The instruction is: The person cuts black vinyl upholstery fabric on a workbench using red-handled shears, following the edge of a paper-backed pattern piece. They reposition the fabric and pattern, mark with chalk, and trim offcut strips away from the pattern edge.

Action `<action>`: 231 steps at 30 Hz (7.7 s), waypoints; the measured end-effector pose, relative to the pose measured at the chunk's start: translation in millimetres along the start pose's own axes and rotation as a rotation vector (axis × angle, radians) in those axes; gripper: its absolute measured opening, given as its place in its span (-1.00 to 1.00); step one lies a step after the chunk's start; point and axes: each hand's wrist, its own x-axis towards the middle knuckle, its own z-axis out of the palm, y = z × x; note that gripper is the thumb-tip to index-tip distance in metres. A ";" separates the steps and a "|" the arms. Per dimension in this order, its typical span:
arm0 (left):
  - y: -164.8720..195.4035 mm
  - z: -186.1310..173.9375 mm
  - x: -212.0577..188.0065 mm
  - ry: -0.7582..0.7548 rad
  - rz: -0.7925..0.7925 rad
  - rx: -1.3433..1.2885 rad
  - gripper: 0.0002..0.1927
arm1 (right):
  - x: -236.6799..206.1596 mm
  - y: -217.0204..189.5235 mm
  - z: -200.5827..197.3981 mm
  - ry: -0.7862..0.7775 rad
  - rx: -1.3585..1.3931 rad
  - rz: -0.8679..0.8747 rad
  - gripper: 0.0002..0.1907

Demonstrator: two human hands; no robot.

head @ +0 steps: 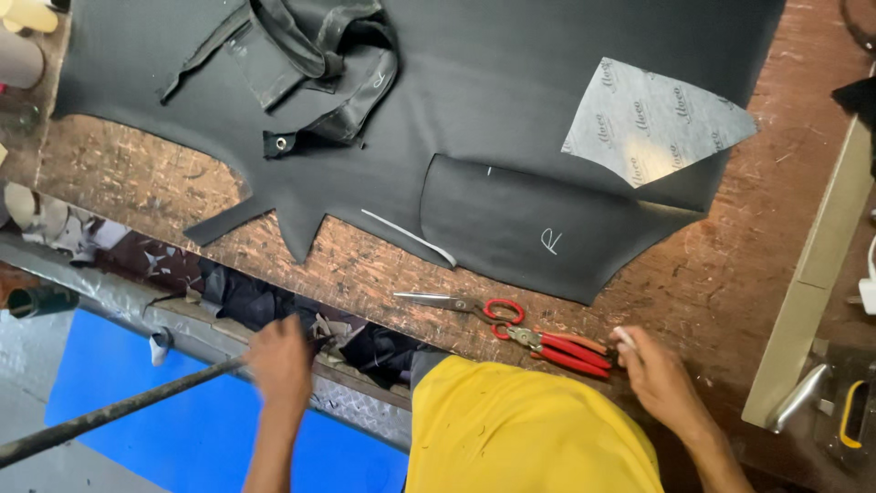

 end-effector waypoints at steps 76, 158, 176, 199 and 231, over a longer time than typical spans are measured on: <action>409.2 -157.2 182.7 0.647 0.968 -0.653 -0.80 | 44.8 78.7 -6.0 0.000 -0.141 -0.322 -0.51; 53.5 -68.7 239.4 -0.015 0.939 -1.082 0.07 | 265.1 -344.3 217.6 0.838 0.645 -0.049 -0.84; 18.9 -59.2 281.4 -0.316 0.801 -0.557 0.15 | 219.6 -337.8 385.6 -0.117 -0.592 -0.190 -0.79; -92.2 83.6 415.7 -0.549 -0.139 -1.766 -0.84 | 237.3 -368.4 363.3 0.258 0.003 0.272 -0.67; -123.5 120.2 419.2 -0.645 0.080 -1.213 -0.76 | 235.2 -338.2 341.2 0.606 -0.335 0.245 -0.29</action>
